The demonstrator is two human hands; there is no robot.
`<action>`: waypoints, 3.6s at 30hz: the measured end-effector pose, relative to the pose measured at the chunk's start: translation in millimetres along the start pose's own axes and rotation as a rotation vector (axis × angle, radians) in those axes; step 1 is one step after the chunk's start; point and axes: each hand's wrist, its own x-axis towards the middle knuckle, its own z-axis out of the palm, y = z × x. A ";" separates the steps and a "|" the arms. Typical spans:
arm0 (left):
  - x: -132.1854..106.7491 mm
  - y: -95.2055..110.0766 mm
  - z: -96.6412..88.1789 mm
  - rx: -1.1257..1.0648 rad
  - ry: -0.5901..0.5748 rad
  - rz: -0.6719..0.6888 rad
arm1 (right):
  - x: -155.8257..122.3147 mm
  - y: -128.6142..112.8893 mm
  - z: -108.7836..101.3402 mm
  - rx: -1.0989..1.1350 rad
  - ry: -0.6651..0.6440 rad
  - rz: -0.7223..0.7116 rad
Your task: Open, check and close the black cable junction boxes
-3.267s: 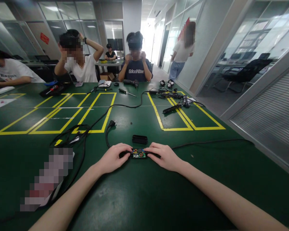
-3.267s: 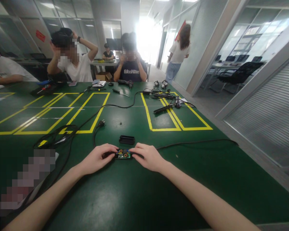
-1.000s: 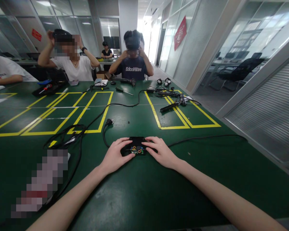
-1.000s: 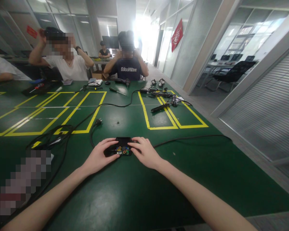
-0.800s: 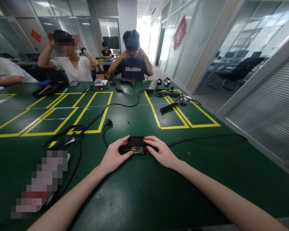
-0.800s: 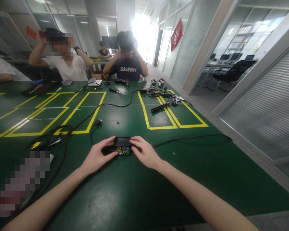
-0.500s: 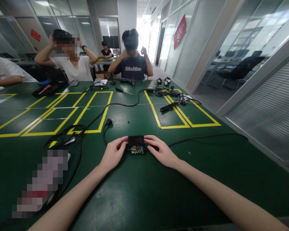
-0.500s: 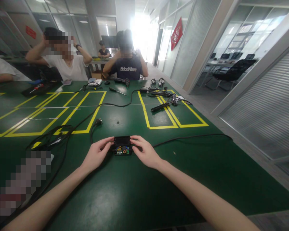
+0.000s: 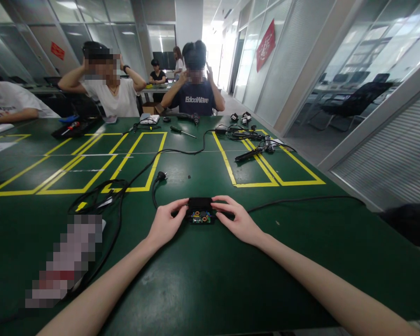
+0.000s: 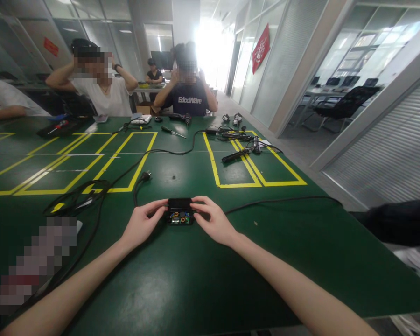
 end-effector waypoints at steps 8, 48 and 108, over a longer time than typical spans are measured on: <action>-0.8 -1.8 -0.8 -0.066 -0.005 0.000 | -1.5 -1.3 0.9 0.167 0.013 0.038; -4.6 7.0 -4.6 0.092 -0.139 0.163 | 0.7 -6.9 -2.9 0.051 -0.048 -0.079; -9.5 24.2 -4.9 0.597 -0.432 0.536 | -2.9 -20.1 3.9 -0.417 -0.211 -0.299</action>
